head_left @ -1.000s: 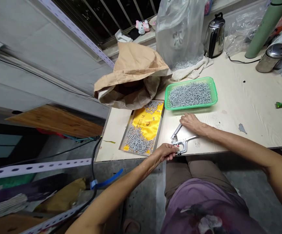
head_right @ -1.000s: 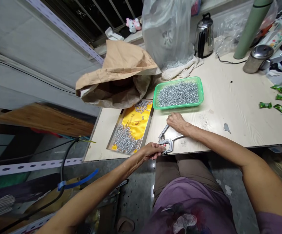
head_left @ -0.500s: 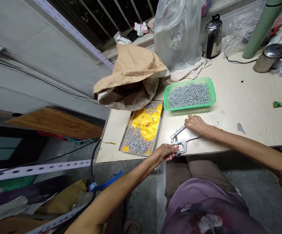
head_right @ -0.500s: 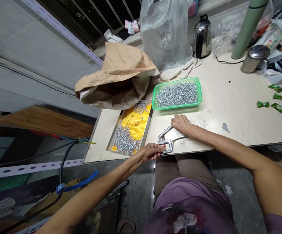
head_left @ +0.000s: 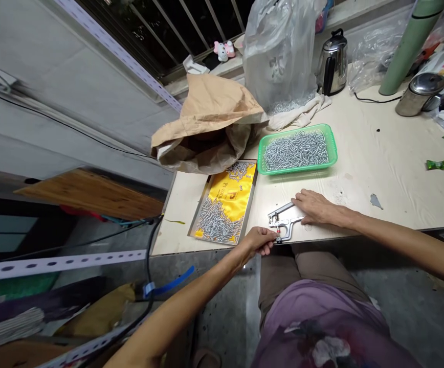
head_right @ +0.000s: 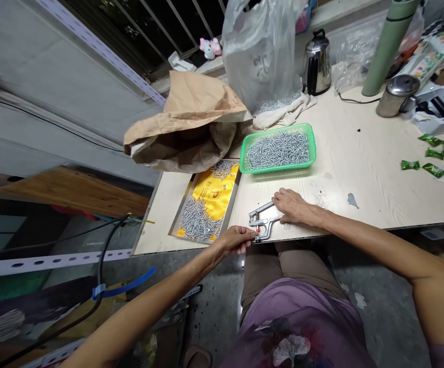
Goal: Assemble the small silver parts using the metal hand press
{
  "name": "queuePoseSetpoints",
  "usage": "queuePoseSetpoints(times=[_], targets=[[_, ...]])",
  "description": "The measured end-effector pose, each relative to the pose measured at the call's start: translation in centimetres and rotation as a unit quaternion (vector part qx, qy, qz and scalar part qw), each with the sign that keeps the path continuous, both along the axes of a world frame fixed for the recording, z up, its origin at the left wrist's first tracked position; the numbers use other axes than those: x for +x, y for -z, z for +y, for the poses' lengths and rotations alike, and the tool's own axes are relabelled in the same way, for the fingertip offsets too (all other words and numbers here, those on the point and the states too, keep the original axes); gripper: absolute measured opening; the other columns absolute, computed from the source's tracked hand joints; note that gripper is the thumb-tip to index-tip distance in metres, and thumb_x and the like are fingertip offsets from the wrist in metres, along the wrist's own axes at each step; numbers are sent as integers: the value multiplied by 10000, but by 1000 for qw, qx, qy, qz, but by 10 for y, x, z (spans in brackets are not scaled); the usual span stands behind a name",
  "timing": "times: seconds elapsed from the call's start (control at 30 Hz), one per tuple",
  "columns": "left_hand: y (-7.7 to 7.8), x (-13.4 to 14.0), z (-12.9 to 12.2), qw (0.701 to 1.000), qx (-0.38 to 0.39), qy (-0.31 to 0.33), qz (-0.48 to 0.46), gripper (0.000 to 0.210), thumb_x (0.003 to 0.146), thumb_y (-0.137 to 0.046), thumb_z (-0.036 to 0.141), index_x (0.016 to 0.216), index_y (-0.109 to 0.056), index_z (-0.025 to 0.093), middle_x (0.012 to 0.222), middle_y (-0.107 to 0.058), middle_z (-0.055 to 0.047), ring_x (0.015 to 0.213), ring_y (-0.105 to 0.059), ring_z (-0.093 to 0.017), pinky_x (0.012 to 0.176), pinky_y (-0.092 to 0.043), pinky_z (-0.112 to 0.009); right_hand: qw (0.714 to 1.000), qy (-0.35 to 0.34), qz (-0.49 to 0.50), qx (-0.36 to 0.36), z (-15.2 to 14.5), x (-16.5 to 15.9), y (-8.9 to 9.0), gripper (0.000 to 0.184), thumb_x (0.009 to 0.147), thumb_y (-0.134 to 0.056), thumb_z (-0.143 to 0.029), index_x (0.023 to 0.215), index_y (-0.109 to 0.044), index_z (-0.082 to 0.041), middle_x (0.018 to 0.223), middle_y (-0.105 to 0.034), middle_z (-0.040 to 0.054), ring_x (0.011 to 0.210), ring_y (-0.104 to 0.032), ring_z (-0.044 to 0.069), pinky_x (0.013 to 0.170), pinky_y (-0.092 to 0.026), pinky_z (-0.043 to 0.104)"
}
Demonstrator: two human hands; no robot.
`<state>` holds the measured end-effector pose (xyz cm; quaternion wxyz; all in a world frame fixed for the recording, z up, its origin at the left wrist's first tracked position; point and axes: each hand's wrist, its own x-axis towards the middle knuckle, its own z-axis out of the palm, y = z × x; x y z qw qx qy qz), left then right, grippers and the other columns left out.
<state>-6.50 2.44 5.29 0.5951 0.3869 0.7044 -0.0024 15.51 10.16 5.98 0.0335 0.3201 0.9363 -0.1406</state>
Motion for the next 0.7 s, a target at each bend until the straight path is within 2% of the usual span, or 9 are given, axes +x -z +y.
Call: queuePoseSetpoints(times=[0.07,0.13,0.2,0.27,0.33,0.4,0.53,0.6,0.7], targets=[[-8,2,-8,978,142,91,123,298,852,-585,412,755,-665,141,582,-611,3,507,-572,-108,523,-406,-217,1000,8,7,-7,-3,1,-1,473,715,-790,-348,1052,-580,-92,1007,-570,121,955,-477,258,775,-393,336],[-12,9,-12,916,296,177,202,254,886,-544,379,853,-688,171,766,-674,-35,720,-633,-155,649,-453,-248,1000,13,15,-12,-7,1,-2,396,738,-774,-319,1017,-585,-111,995,-565,113,956,-478,251,756,-399,326],[-11,20,-10,854,405,248,212,219,878,-567,350,999,-667,198,983,-676,-65,928,-614,-198,777,-473,-289,1000,16,21,-13,-11,1,-3,311,775,-741,-277,996,-587,-122,984,-564,106,959,-481,243,759,-404,321],[-3,32,-1,810,457,307,203,337,836,-632,332,1140,-601,191,1164,-622,-98,1073,-552,-236,885,-467,-343,999,27,24,-8,-14,0,-3,270,793,-720,-248,996,-587,-129,971,-566,100,960,-485,239,768,-410,323],[6,42,12,789,468,345,198,506,798,-677,317,1254,-507,176,1266,-559,-119,1147,-498,-257,951,-448,-389,999,38,30,-4,-17,1,-1,287,796,-718,-256,1018,-584,-133,967,-568,96,957,-491,239,772,-419,325],[12,46,25,785,456,372,197,602,789,-684,315,1315,-433,167,1250,-554,-119,1140,-488,-263,962,-445,-411,998,44,36,-4,-18,3,-1,377,780,-738,-306,1072,-573,-134,984,-573,96,960,-496,243,778,-431,327],[12,47,38,778,427,415,199,693,753,-716,359,1335,-411,136,1164,-568,-110,1064,-500,-266,932,-450,-403,997,79,3,-3,-22,8,-5,595,721,-787,-363,1193,-530,-107,1082,-576,122,986,-509,259,823,-445,345],[8,46,40,775,422,428,197,652,741,-727,385,1290,-467,149,1136,-568,-101,1046,-499,-261,914,-452,-388,995,96,-27,10,-27,7,-8,526,754,-761,-347,1168,-552,-98,1079,-586,129,983,-520,261,832,-441,346],[6,45,37,779,415,430,192,473,776,-697,387,1183,-562,188,1064,-578,-76,1013,-502,-247,869,-459,-367,993,95,-65,26,-35,2,-9,306,832,-684,-303,1053,-611,-104,1010,-612,121,962,-539,253,804,-429,332]])
